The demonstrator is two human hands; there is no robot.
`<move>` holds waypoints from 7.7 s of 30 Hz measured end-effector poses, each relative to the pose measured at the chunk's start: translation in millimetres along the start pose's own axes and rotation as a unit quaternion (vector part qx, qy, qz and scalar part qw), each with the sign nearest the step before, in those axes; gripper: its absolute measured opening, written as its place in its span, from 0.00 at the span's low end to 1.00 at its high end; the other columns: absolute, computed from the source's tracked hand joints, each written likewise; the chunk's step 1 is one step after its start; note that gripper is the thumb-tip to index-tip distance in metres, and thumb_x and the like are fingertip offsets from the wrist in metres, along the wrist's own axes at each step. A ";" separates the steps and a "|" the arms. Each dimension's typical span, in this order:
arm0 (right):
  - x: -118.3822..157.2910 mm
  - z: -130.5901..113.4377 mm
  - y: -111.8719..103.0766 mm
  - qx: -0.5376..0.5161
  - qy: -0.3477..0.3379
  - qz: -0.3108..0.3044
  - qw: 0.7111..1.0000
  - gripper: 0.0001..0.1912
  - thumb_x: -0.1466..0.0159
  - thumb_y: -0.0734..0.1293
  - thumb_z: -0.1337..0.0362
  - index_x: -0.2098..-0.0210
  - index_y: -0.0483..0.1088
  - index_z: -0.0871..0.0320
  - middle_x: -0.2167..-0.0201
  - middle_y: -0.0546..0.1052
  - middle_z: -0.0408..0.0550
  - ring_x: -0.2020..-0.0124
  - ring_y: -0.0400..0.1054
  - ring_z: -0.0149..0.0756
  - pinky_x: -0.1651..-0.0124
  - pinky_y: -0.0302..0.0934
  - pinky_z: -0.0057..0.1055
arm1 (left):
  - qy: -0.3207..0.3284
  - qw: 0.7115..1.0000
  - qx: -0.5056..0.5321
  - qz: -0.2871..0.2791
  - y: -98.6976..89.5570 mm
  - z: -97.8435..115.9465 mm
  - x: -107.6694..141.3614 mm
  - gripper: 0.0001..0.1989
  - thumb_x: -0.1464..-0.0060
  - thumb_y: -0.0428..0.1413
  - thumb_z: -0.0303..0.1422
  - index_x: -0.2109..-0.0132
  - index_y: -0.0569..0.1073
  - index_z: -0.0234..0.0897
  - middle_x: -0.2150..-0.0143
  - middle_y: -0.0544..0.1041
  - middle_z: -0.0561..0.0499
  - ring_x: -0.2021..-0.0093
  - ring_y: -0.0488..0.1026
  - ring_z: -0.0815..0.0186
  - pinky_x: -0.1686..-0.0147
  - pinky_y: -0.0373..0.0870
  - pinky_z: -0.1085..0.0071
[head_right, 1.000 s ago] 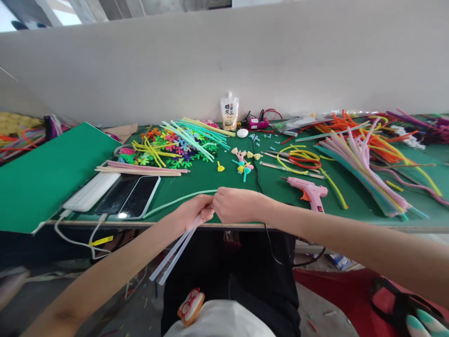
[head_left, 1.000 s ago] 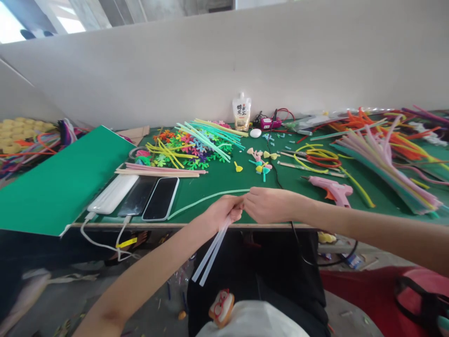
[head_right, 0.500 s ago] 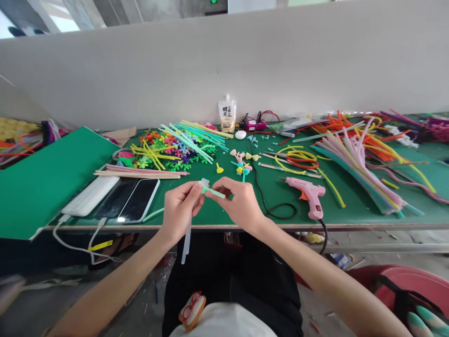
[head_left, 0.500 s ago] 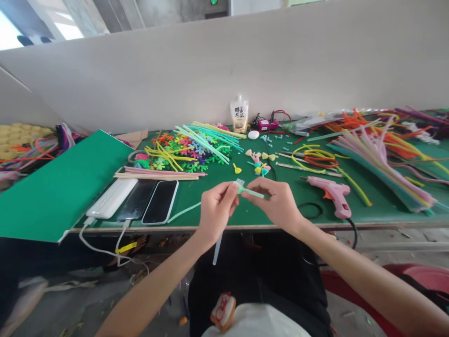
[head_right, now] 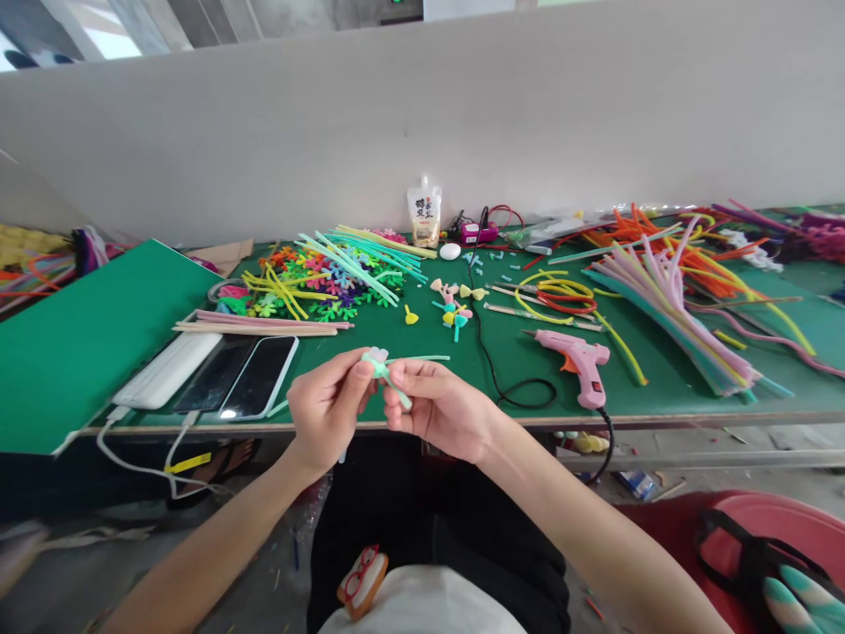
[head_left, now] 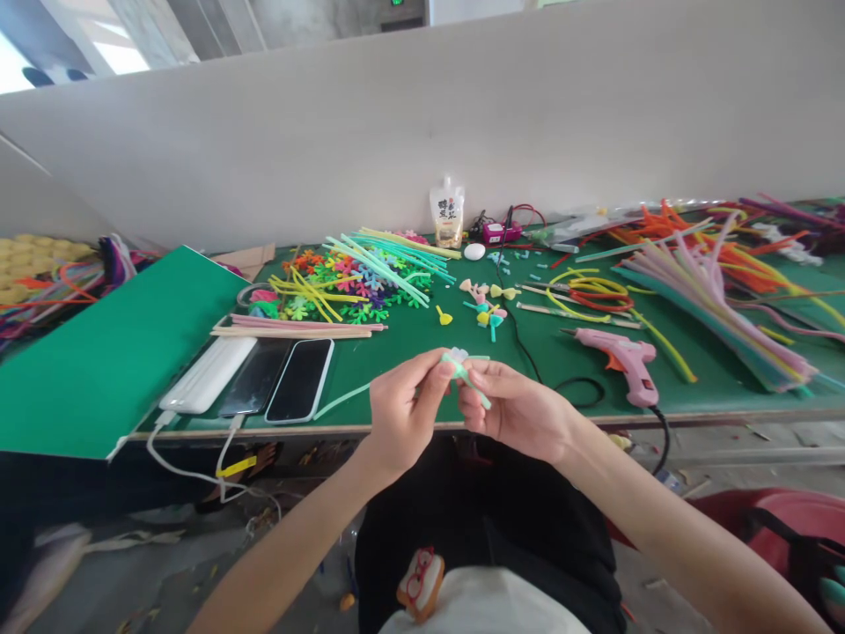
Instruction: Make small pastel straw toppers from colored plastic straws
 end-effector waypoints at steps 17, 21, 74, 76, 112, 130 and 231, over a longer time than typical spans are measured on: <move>-7.0 10.2 -5.9 -0.072 -0.002 0.049 0.996 0.08 0.52 0.72 0.71 0.74 0.68 0.63 0.83 0.69 0.38 0.81 0.60 0.19 0.75 0.58 0.17 | 0.159 0.977 -0.110 0.088 -2.7 20.6 6.6 0.07 0.44 0.51 0.26 0.62 0.73 0.31 0.75 0.77 0.51 0.76 0.73 0.73 0.73 0.67 0.81; -9.3 4.0 -12.9 -0.034 -0.033 0.079 0.996 0.07 0.52 0.72 0.71 0.75 0.69 0.63 0.81 0.70 0.39 0.79 0.63 0.20 0.72 0.60 0.19 | 0.175 0.973 -0.124 0.083 -0.5 20.8 6.8 0.07 0.44 0.50 0.25 0.62 0.73 0.30 0.75 0.77 0.50 0.76 0.73 0.73 0.73 0.67 0.81; -13.4 -50.1 -29.1 0.607 -0.233 0.179 0.739 0.08 0.44 0.63 0.66 0.79 0.65 0.60 0.82 0.67 0.43 0.78 0.59 0.28 0.73 0.52 0.28 | -0.141 0.980 -0.055 -0.132 36.7 -55.0 -4.2 0.21 0.42 0.46 0.39 0.79 0.68 0.33 0.88 0.61 0.57 0.85 0.58 0.74 0.80 0.53 0.76; -9.0 -48.8 -12.3 0.738 -0.290 0.166 0.587 0.12 0.41 0.59 0.70 0.81 0.62 0.59 0.81 0.66 0.45 0.77 0.57 0.30 0.72 0.50 0.29 | -0.178 0.973 -0.029 -0.145 42.6 -64.8 -1.7 0.21 0.42 0.45 0.39 0.79 0.68 0.33 0.89 0.60 0.57 0.86 0.58 0.74 0.81 0.54 0.77; -24.5 -35.6 -51.9 0.413 -0.082 0.076 0.904 0.11 0.50 0.69 0.60 0.80 0.66 0.62 0.85 0.66 0.38 0.81 0.59 0.24 0.77 0.49 0.23 | -0.100 0.976 0.005 -0.195 52.3 -61.8 -1.6 0.15 0.44 0.49 0.39 0.75 0.65 0.34 0.82 0.58 0.58 0.80 0.55 0.74 0.79 0.50 0.77; 25.4 -47.7 38.6 0.837 -0.375 0.076 0.392 0.13 0.37 0.54 0.72 0.76 0.61 0.60 0.80 0.65 0.44 0.77 0.55 0.29 0.73 0.49 0.26 | -0.353 0.876 0.278 -0.176 52.2 -70.0 12.6 0.19 0.49 0.51 0.47 0.75 0.63 0.35 0.82 0.62 0.56 0.84 0.58 0.75 0.84 0.55 0.78; 41.9 -52.0 32.6 0.776 -0.484 0.039 0.402 0.07 0.38 0.60 0.71 0.65 0.69 0.59 0.67 0.76 0.51 0.64 0.68 0.33 0.61 0.63 0.29 | -0.582 0.606 0.452 -0.299 75.1 -41.3 51.4 0.21 0.40 0.41 0.35 0.80 0.61 0.34 0.93 0.56 0.58 0.93 0.49 0.78 0.90 0.48 0.82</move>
Point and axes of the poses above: each hand's wrist, its own x-axis away from the middle knuckle, its own y-axis out of the palm, z = x × y, the point moved 9 cm from there along -x, towards the middle knuckle
